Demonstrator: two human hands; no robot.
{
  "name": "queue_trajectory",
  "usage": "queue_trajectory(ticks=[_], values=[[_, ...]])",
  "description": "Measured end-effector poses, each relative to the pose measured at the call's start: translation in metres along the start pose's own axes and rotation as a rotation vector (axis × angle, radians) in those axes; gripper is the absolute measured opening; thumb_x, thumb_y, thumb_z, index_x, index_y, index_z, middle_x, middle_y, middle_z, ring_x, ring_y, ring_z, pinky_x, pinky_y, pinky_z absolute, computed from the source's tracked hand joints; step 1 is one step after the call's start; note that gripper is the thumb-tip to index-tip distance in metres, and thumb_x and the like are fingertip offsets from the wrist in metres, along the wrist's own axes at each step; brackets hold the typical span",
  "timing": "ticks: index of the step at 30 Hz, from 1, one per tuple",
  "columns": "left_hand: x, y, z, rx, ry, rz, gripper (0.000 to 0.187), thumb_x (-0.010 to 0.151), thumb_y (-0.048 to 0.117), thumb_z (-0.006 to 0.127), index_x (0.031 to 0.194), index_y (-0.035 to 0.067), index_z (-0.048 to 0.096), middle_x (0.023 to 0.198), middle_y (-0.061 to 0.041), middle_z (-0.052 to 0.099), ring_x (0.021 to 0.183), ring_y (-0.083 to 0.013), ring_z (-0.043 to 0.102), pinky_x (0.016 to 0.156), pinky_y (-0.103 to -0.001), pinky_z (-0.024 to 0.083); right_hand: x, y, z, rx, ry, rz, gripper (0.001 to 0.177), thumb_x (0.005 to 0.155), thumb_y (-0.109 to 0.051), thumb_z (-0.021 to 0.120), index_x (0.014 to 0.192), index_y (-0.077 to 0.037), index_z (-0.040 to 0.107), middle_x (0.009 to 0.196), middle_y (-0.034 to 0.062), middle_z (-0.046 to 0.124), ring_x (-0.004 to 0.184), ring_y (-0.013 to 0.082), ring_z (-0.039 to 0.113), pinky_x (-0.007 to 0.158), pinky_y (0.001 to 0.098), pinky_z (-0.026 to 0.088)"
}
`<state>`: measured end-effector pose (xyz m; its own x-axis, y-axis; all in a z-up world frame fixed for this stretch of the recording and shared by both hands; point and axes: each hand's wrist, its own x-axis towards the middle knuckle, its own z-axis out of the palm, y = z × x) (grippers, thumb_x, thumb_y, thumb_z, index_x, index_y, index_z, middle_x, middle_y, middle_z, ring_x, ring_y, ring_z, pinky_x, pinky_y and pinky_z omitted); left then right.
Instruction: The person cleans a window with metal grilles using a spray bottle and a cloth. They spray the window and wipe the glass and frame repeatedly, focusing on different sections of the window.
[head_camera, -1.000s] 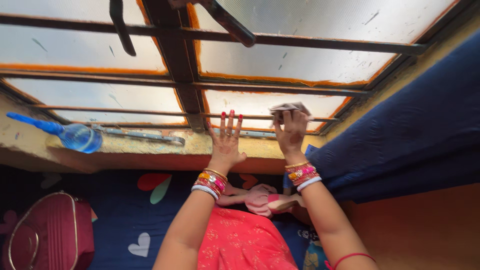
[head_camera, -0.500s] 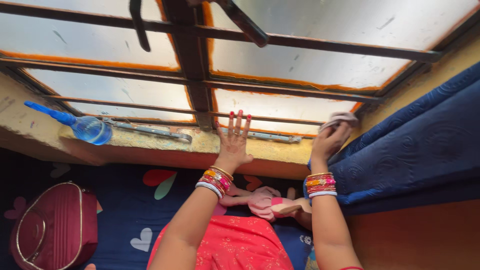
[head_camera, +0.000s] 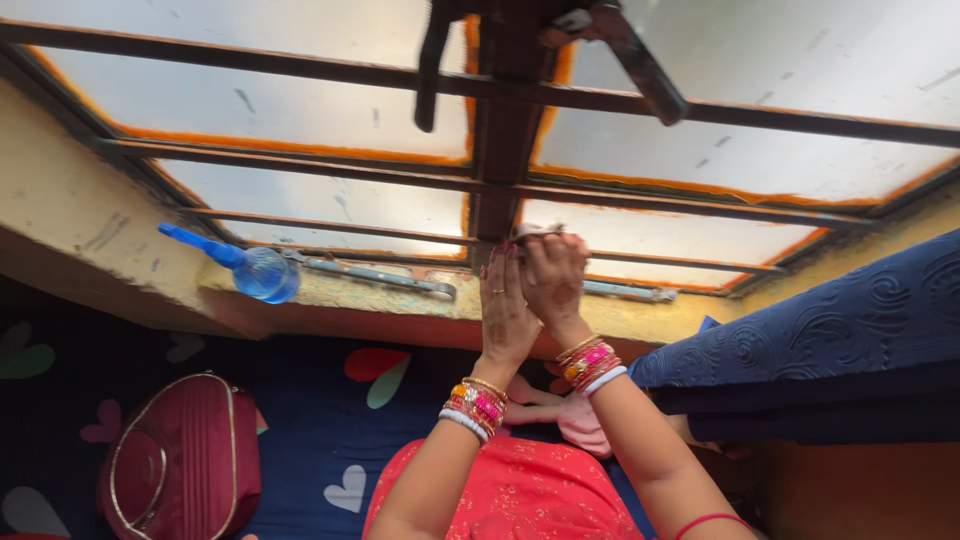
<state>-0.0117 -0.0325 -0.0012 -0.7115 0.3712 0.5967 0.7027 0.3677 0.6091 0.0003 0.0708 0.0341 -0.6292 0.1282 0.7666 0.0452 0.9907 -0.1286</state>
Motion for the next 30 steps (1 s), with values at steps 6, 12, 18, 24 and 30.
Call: queue_trajectory(ticks=[6,12,18,24,30], values=[[0.003,-0.008,-0.03,-0.019,0.002,0.02,0.083,0.081,-0.008,0.054,0.16,0.004,0.028,0.164,-0.02,0.031,0.156,-0.0373,0.027,0.13,-0.053,0.02,0.002,0.0,0.007,-0.198,-0.058,-0.082,0.038,0.087,-0.024,0.071,0.123,-0.014,0.064,0.116,0.0082,0.055,0.118,0.0275,0.05,0.111,0.0545,0.035],[0.023,-0.003,-0.011,-0.003,-0.171,0.145,0.08,0.08,-0.001,0.062,0.155,0.004,0.031,0.157,-0.018,0.036,0.152,-0.0361,0.027,0.126,-0.053,0.023,-0.025,0.065,-0.015,-0.386,-0.114,-0.116,0.032,0.089,-0.023,0.073,0.119,-0.018,0.062,0.113,0.0055,0.053,0.119,0.0248,0.051,0.113,0.0572,0.034],[0.021,-0.022,0.007,0.179,-0.193,0.25,0.079,0.081,-0.006,0.059,0.155,0.002,0.033,0.156,-0.013,0.038,0.153,-0.0301,0.029,0.129,-0.046,0.027,-0.057,0.156,-0.072,-0.535,-0.154,-0.065,0.038,0.088,-0.03,0.079,0.117,-0.017,0.06,0.116,0.0081,0.053,0.124,0.028,0.052,0.115,0.0577,0.033],[0.021,-0.016,0.016,0.292,-0.19,0.254,0.079,0.078,-0.003,0.061,0.152,0.003,0.034,0.149,-0.012,0.041,0.148,-0.0287,0.033,0.13,-0.046,0.027,-0.102,0.224,-0.085,-0.506,-0.025,0.23,0.035,0.096,-0.021,0.075,0.125,-0.012,0.058,0.126,0.0082,0.056,0.129,0.0311,0.054,0.117,0.049,0.04],[0.024,-0.01,0.008,0.331,-0.224,0.236,0.08,0.075,-0.001,0.06,0.151,0.004,0.035,0.147,-0.011,0.041,0.145,-0.0295,0.033,0.124,-0.047,0.028,-0.114,0.265,-0.061,0.433,0.713,1.001,0.057,0.099,0.001,0.052,0.152,-0.012,0.036,0.151,0.0118,0.045,0.139,0.0316,0.052,0.118,0.0421,0.044]])
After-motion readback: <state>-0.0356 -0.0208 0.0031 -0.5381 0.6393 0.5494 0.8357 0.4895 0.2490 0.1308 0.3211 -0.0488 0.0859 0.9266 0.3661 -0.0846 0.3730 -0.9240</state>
